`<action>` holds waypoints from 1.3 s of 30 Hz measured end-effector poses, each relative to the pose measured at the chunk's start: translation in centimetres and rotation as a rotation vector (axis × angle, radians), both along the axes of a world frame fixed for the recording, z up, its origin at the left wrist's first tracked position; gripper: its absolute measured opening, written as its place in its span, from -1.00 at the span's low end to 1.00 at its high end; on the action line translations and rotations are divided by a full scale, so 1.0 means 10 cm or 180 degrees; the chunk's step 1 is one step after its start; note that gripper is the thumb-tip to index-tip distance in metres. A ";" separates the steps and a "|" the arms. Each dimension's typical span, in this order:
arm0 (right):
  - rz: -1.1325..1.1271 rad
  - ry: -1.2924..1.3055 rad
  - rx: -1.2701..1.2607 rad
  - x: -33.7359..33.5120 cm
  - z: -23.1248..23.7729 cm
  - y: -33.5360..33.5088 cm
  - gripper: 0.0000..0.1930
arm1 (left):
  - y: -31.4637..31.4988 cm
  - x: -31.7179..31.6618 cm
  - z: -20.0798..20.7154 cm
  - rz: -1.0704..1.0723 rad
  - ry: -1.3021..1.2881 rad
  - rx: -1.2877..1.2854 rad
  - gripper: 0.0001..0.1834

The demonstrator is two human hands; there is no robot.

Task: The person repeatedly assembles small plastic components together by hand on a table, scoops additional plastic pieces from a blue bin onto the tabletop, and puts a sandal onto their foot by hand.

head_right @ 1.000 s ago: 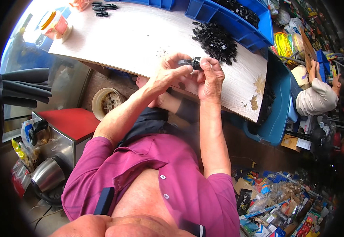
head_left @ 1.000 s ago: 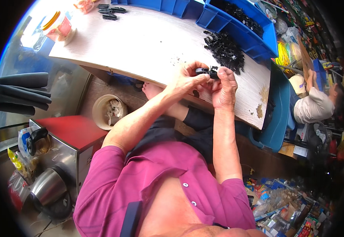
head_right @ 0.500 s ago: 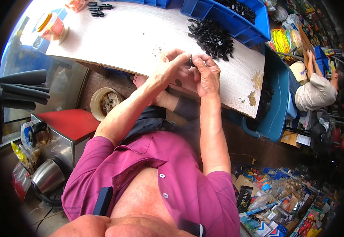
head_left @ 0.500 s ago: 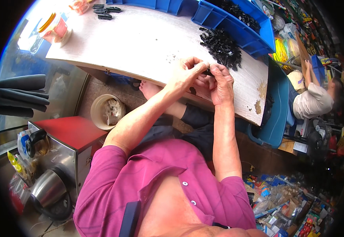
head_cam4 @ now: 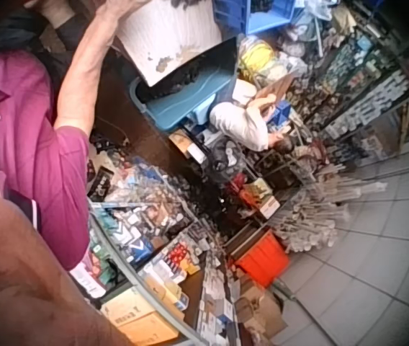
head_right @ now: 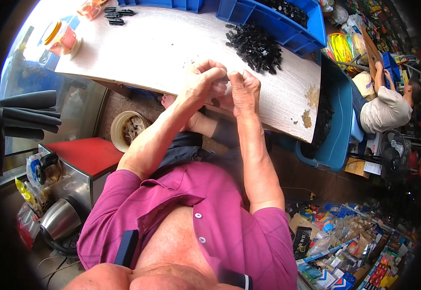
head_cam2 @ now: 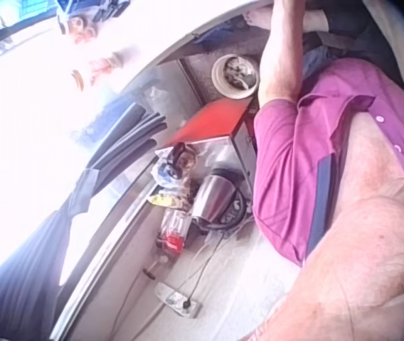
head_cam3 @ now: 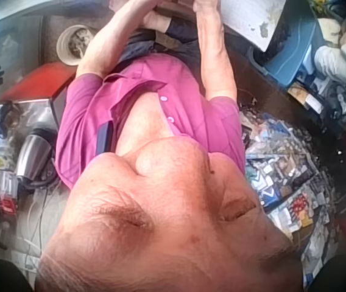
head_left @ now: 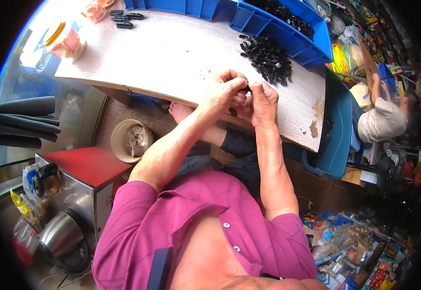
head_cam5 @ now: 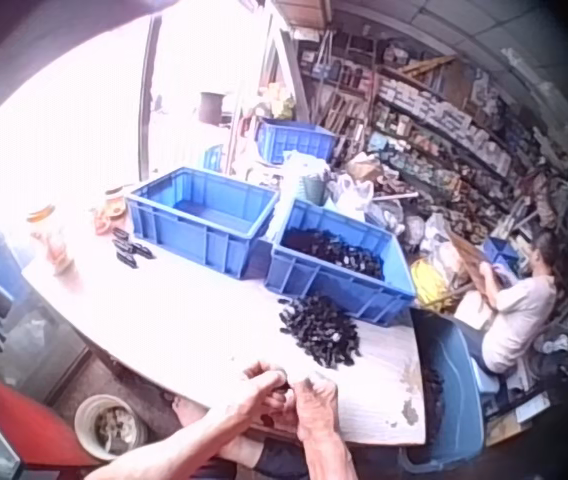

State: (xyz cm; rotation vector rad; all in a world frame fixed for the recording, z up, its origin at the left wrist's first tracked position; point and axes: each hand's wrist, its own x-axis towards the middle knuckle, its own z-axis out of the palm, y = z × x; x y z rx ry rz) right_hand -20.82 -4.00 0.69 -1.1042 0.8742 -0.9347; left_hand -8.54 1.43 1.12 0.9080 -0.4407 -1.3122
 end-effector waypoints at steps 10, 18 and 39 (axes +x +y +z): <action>-0.0329 -0.0312 0.0367 -0.22 0.11 0.01 -0.66 | -0.64 0.39 -0.20 0.1150 -0.4376 -0.0195 -0.63; -0.2063 -0.0370 0.0738 -1.22 0.29 -0.55 -0.57 | -0.92 0.42 -0.31 0.0745 -0.5864 -0.0422 -0.80; 0.0008 0.0208 0.0198 -0.28 0.10 -0.16 -0.75 | -0.19 -0.07 -0.25 0.1033 -0.4821 -0.1450 -0.83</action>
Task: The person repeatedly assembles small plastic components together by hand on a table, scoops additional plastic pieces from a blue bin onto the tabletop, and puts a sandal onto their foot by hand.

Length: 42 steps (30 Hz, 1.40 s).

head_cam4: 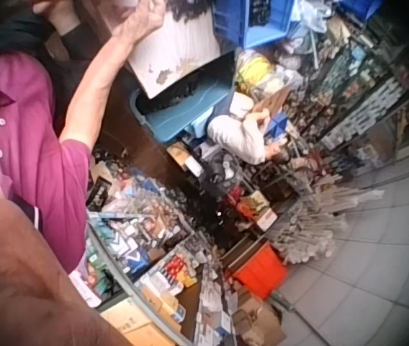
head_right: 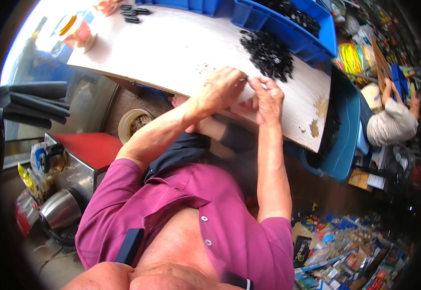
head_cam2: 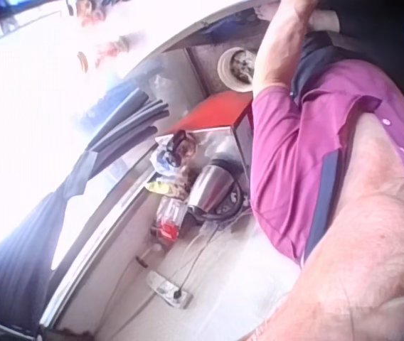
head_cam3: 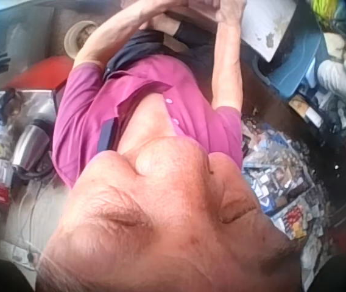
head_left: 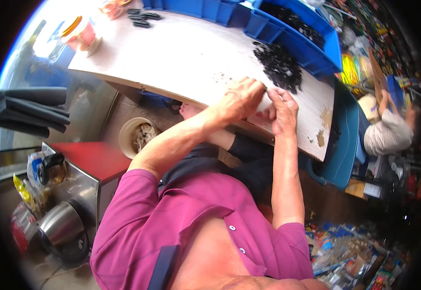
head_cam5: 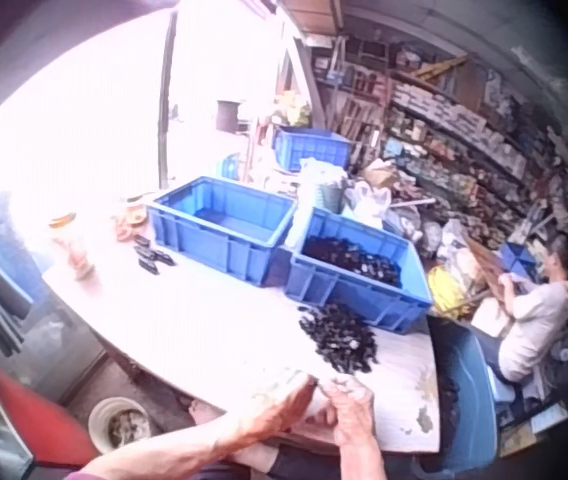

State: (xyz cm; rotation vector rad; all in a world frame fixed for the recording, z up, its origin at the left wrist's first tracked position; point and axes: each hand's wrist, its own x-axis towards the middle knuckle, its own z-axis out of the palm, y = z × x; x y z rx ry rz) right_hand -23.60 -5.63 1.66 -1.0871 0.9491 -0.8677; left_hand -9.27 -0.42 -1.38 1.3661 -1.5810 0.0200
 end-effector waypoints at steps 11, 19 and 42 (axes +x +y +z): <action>-0.0059 -0.0236 -0.0108 -0.03 -0.08 0.04 -0.83 | 0.03 1.35 -0.03 0.1478 -0.0029 -0.0311 -0.56; -0.0120 -0.0208 -0.0143 0.04 -0.08 0.03 -0.85 | 0.12 3.26 -0.18 0.2751 -0.1136 0.0319 -0.85; -0.0100 -0.0092 -0.0235 0.04 -0.11 0.02 -0.81 | 0.52 2.66 -0.06 0.2081 -0.0384 0.1269 -0.68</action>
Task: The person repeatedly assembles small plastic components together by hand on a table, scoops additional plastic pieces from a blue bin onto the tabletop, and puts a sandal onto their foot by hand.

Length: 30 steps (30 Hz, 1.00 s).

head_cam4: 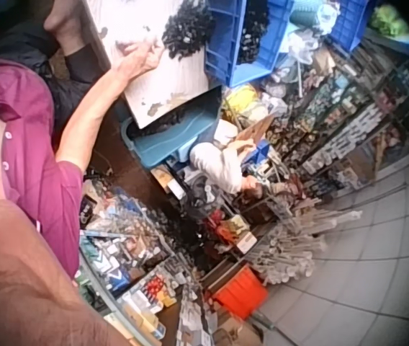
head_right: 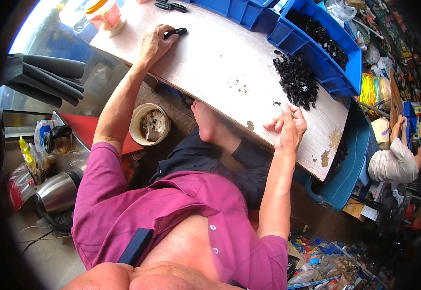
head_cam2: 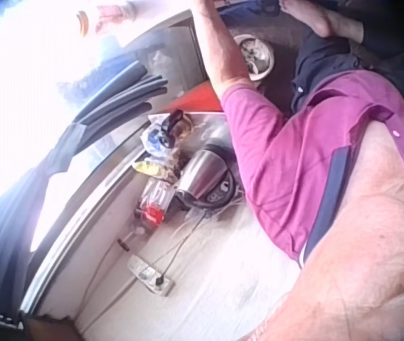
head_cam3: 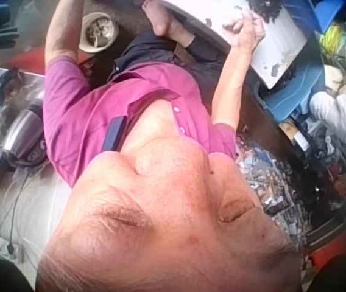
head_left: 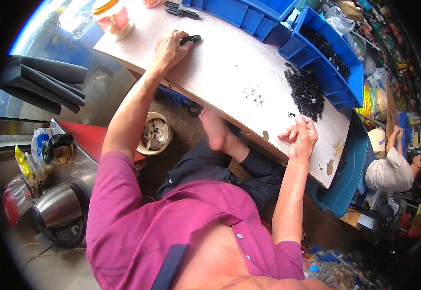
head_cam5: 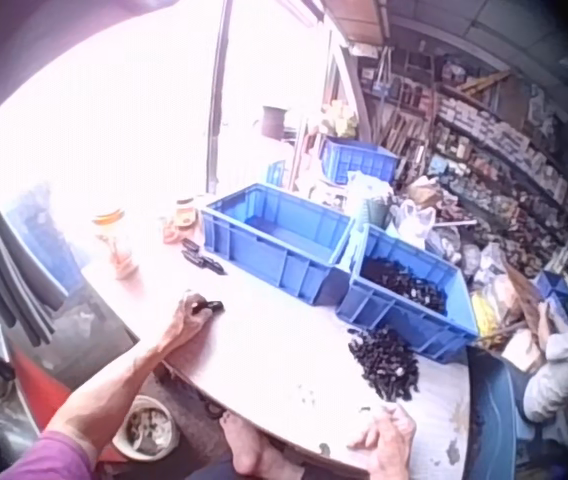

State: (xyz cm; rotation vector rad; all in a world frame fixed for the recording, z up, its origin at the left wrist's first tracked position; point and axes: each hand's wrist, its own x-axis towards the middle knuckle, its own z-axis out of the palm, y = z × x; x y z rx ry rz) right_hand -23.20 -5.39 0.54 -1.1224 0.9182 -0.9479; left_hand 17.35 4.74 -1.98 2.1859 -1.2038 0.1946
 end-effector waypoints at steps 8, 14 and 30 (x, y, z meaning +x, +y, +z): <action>-0.0012 -0.0091 0.0023 0.03 0.03 0.02 -0.83 | 0.09 -0.61 0.01 -0.0287 0.1850 -0.1095 -0.68; -0.0105 -0.0514 0.0079 0.07 0.01 0.02 -0.87 | -0.03 -1.57 0.09 -0.1004 0.3802 -0.1841 -0.68; 0.0109 -0.0684 0.0113 0.19 0.04 0.09 -0.91 | -0.28 -2.51 0.25 -0.2066 0.5024 -0.0615 -0.63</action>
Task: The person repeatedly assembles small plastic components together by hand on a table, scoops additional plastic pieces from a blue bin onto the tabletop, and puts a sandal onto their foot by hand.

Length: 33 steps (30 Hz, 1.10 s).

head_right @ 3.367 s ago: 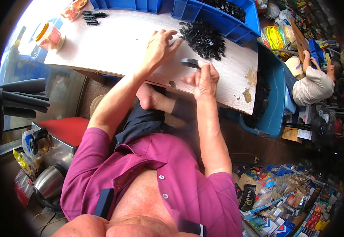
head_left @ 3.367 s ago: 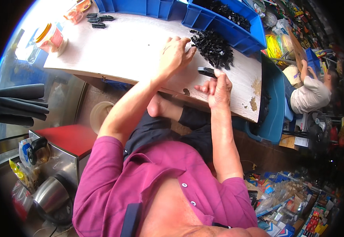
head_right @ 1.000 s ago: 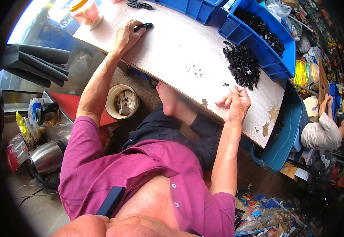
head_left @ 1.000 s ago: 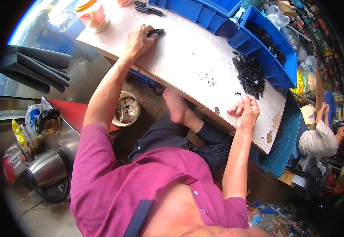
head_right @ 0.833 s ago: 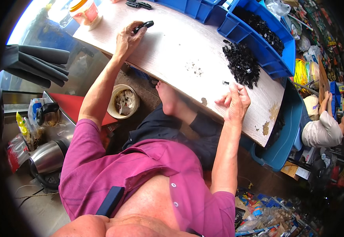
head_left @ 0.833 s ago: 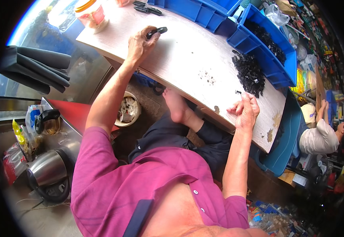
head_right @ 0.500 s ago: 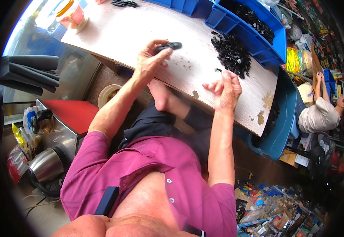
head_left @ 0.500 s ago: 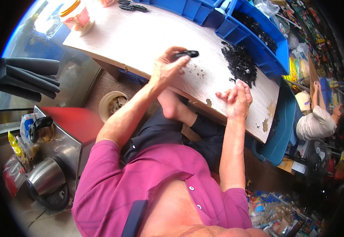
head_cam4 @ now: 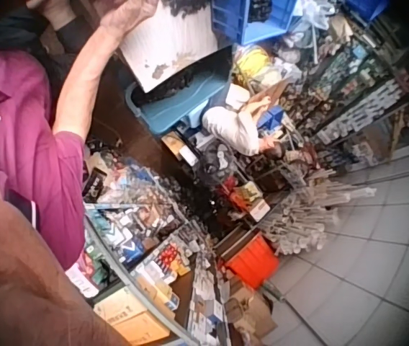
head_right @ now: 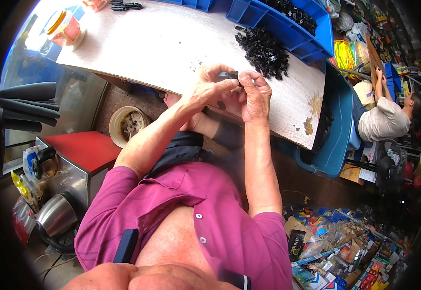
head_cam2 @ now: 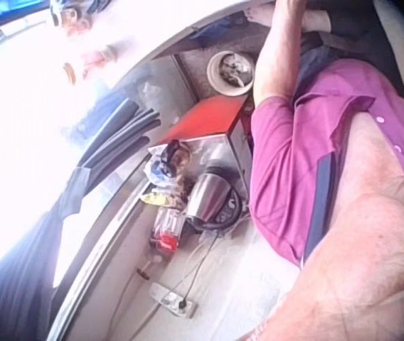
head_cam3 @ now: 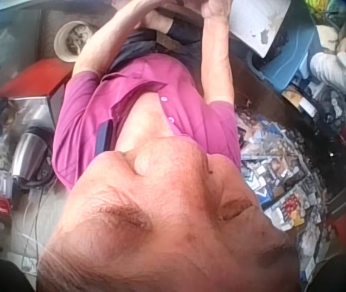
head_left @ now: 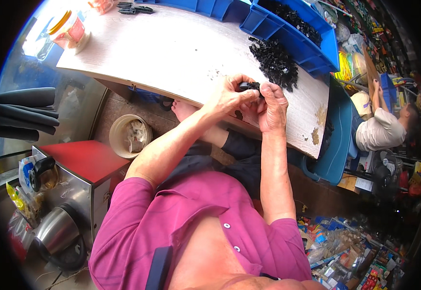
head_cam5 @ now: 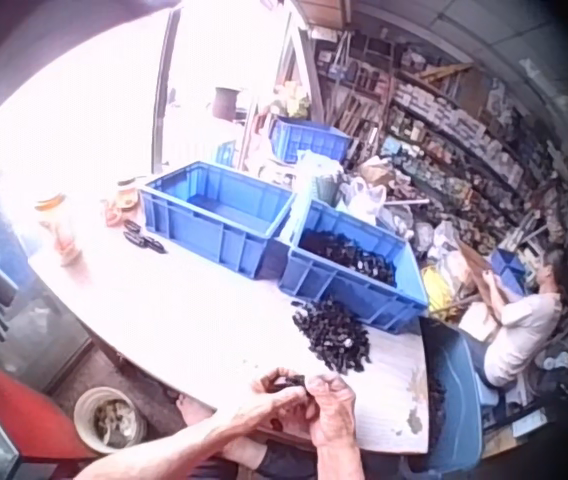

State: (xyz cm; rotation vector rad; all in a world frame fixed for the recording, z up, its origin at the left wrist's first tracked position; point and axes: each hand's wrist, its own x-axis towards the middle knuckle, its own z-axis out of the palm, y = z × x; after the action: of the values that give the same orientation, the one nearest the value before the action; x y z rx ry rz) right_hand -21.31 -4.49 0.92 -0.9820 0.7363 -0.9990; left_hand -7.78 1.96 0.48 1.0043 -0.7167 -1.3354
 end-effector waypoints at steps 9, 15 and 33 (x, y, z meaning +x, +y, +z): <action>0.0154 0.0015 0.0174 0.00 -0.03 -0.04 -0.88 | -0.07 -0.04 0.06 0.0376 0.0106 0.0165 -0.81; 0.0174 0.0750 -0.0097 0.00 0.07 -0.04 -0.74 | -0.09 -0.05 0.06 0.0726 0.0313 0.0180 -0.89; -0.0246 0.0057 0.0328 -0.32 0.01 -0.05 -0.78 | -0.71 0.33 -0.11 0.1732 -0.4235 -0.1193 -0.74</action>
State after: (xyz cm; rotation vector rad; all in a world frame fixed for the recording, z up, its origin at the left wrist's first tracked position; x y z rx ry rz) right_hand -24.55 -5.00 1.07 -0.8794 0.8377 -1.0103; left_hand -4.51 -5.16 -0.59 1.5701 -1.4432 0.1034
